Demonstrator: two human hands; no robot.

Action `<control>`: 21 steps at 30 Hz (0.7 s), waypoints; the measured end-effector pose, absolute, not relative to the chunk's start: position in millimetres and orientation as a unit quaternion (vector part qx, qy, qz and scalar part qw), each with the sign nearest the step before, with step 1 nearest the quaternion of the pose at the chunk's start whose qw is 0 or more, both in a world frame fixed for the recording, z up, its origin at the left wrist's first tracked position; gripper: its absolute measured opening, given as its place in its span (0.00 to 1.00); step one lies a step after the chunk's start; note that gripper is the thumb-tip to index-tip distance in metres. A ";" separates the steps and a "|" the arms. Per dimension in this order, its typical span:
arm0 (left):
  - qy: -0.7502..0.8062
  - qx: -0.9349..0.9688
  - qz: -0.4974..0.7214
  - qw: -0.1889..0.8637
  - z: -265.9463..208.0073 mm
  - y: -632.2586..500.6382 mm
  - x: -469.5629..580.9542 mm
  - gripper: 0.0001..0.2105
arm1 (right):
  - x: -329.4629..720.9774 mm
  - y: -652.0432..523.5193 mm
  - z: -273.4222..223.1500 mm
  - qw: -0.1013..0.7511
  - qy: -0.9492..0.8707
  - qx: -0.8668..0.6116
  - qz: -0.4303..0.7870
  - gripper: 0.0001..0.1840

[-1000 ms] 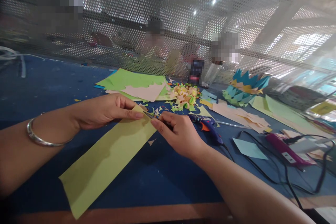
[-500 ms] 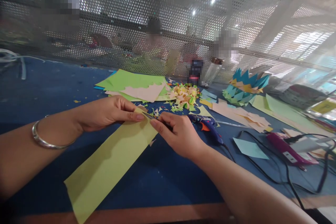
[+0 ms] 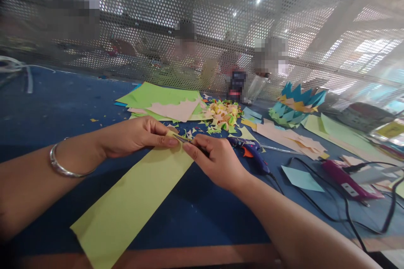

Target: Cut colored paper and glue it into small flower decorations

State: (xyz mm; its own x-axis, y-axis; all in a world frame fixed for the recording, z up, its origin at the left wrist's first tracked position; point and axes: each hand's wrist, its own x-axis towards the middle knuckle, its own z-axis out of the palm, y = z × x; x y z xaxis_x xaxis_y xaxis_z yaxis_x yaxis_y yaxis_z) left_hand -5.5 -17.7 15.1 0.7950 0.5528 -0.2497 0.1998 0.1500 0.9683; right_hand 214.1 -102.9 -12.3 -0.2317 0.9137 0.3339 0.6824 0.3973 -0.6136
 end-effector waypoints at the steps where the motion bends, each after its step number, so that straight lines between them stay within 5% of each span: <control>1: 0.295 0.636 0.126 0.702 15.2 -17.5 -5.4 0.10 | 214.1 -102.9 -12.3 0.335 -0.766 -0.520 0.173 0.24; 21: 0.288 0.661 0.116 0.683 16.8 -18.8 -6.4 0.11 | 213.6 -103.9 -12.7 0.336 -0.768 -0.517 0.171 0.24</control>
State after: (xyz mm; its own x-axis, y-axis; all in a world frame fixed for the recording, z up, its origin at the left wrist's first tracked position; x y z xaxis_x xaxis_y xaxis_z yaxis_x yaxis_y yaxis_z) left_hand -6.4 -18.8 16.8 0.8071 0.5394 -0.2401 0.2228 0.0984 0.9699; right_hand 213.6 -103.9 -12.7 -0.2391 0.9100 0.3388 0.6800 0.4060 -0.6106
